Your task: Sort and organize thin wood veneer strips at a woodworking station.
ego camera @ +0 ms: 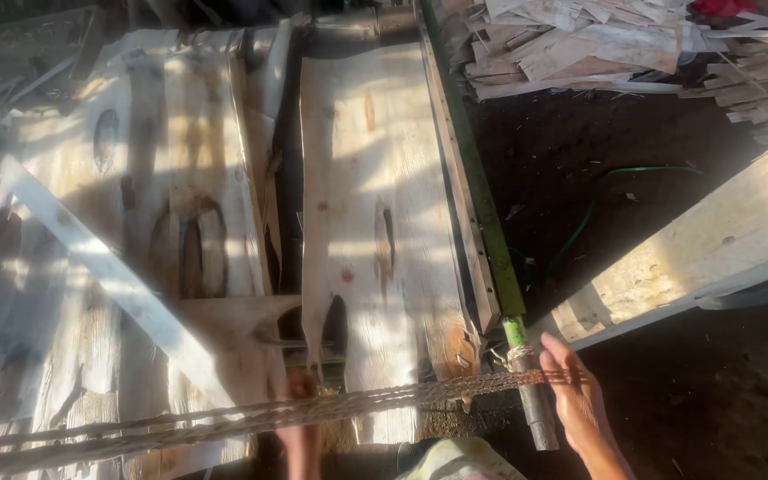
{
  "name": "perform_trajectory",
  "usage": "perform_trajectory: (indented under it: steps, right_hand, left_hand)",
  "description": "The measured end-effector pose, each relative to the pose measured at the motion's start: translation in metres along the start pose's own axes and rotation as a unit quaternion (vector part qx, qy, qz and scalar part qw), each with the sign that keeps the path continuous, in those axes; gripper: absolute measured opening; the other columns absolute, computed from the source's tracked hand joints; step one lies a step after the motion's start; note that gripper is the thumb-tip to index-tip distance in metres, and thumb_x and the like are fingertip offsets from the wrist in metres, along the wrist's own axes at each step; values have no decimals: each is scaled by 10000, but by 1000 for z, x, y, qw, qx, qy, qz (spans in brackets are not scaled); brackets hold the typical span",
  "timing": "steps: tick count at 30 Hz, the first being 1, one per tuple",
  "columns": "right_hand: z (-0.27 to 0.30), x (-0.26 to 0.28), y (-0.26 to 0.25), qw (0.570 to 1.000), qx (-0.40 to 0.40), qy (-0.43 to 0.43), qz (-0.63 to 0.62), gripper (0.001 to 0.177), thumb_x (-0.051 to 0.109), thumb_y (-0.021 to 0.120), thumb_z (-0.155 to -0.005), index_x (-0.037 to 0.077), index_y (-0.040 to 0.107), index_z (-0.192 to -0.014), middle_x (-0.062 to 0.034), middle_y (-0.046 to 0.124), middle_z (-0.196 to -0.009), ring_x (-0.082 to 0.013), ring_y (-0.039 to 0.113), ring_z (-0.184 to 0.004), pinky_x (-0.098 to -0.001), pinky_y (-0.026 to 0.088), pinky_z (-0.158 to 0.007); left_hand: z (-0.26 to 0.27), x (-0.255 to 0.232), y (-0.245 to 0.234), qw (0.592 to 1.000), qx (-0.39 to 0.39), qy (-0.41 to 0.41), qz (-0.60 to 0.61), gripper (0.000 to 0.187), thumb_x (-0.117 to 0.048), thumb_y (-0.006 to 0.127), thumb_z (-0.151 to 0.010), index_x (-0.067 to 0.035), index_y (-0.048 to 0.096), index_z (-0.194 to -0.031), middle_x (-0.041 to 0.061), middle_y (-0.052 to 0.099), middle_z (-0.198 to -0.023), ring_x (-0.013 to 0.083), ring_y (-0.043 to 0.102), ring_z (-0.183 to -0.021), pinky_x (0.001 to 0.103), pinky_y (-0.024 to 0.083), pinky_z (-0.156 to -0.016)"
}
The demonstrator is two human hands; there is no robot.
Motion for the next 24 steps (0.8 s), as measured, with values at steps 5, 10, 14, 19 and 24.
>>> perform_trajectory:
  steps: [5, 10, 14, 19, 24]
  right_hand:
    - [20, -11, 9, 988, 80, 93, -94, 874, 381, 713, -826, 135, 332, -1573, -218, 612, -1343, -320, 635, -1110, -471, 538, -892]
    - [19, -17, 29, 955, 172, 165, -175, 795, 276, 842, -697, 41, 479, -1365, -131, 652, -894, -207, 688, -703, -377, 611, -518]
    - [27, 8, 29, 960, 163, 156, -163, 639, 154, 845, -751, 2, 489, -1259, -112, 620, -761, -208, 610, -538, -355, 530, -437]
    - [32, 62, 20, 957, 144, 174, -181, 576, 83, 763, -754, 79, 513, -1273, -97, 597, -685, -187, 582, -481, -344, 490, -384]
    - [34, 74, 22, 957, 134, 163, -199, 586, 55, 737, -746, 77, 513, -1287, -86, 589, -694, -178, 577, -486, -332, 475, -381]
  left_hand:
    - [76, -49, 64, 909, 266, -290, 138, 434, -500, 641, -946, -114, 678, -1140, 81, 761, -865, 144, 604, -566, 375, 570, -528]
    - [65, -49, 101, 834, 225, -347, 365, 626, -478, 822, -922, 20, 667, -1268, 275, 541, -1352, 320, 522, -1146, 530, 484, -906]
    - [64, -60, 113, 729, 246, -331, 546, 684, -468, 769, -952, 68, 585, -1335, 312, 527, -1396, 382, 504, -1236, 561, 473, -990]
    - [58, -76, 106, 434, 244, -272, 824, 803, -445, 662, -1012, 172, 423, -1468, 386, 502, -1485, 505, 472, -1417, 624, 452, -1157]
    - [27, -173, -43, 781, 277, -215, 517, 828, -286, 812, -766, -89, 419, -1468, 159, 597, -1393, 332, 555, -1316, 521, 489, -1091]
Point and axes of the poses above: each hand's wrist, its own z-axis away from the middle knuckle, its own y-axis out of the palm, x = y × z, the point moved 6 cm from there along -z, towards the middle knuckle
